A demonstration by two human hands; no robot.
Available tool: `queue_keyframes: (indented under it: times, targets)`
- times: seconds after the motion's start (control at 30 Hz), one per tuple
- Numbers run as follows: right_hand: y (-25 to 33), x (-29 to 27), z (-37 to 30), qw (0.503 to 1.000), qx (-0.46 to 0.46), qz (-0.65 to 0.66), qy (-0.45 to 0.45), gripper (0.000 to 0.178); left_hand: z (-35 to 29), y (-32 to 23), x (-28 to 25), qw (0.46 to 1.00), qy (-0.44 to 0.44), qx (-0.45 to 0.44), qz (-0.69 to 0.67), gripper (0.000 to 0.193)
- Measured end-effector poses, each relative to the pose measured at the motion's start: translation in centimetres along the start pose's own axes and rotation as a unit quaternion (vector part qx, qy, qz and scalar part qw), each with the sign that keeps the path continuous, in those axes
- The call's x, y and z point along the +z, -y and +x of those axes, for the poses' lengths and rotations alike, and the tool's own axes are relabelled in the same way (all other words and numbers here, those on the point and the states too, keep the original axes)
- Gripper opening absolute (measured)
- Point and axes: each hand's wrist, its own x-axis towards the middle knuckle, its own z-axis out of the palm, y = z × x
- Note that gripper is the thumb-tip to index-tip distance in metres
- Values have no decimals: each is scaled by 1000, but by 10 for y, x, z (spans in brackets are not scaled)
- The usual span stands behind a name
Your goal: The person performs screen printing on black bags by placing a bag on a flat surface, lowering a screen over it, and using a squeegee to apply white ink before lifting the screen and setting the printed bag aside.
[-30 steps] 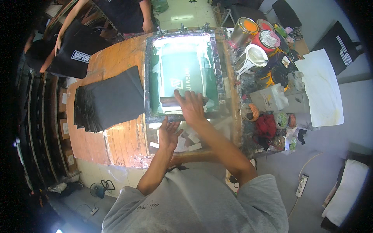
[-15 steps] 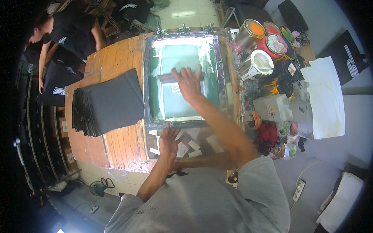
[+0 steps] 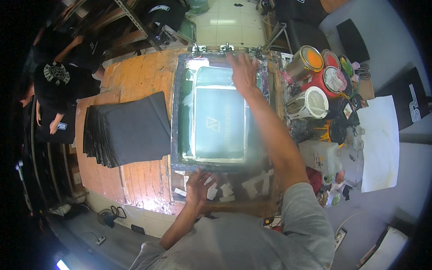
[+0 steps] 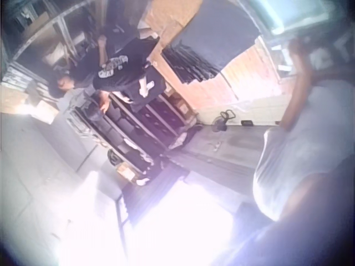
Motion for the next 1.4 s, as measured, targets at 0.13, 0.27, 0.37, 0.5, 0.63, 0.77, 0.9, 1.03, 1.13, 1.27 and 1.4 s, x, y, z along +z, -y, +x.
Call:
queue_keyframes:
  times: [0.13,0.27,0.37,0.5,0.63,0.77,0.9,1.03,1.13,1.27,1.4]
  targets:
    - [-5,20,10,998,-7,-45,-44,66,0,-1,-3,1000,2,-6,-11,47]
    - [20,23,5,999,-29,-14,-1,63,-4,-5,-2,1000,10,4,1,46]
    - [43,-4,-17,998,-28,19,59,61,-9,-11,2,999,21,21,17,45]
    - [76,-64,-82,993,-36,33,103,59,-13,-20,9,997,49,50,19,41]
    - [120,-130,-169,993,-37,65,89,60,-20,-28,15,995,69,67,6,37]
    - [154,-195,-199,993,-36,66,96,56,-34,-44,27,991,107,85,4,33]
    - [156,-232,-177,996,-54,74,23,54,-55,-72,52,980,152,123,35,36]
    - [134,-235,-128,990,-103,30,-90,53,-65,-107,74,938,275,210,-23,12]
    - [121,-249,-77,981,-125,41,-143,44,-25,-138,80,908,295,292,57,18]
    - [130,-303,-10,992,-102,56,-39,36,89,-163,79,850,-45,386,356,35]
    - [128,-342,31,977,38,122,171,43,151,-128,52,519,-312,348,716,39]
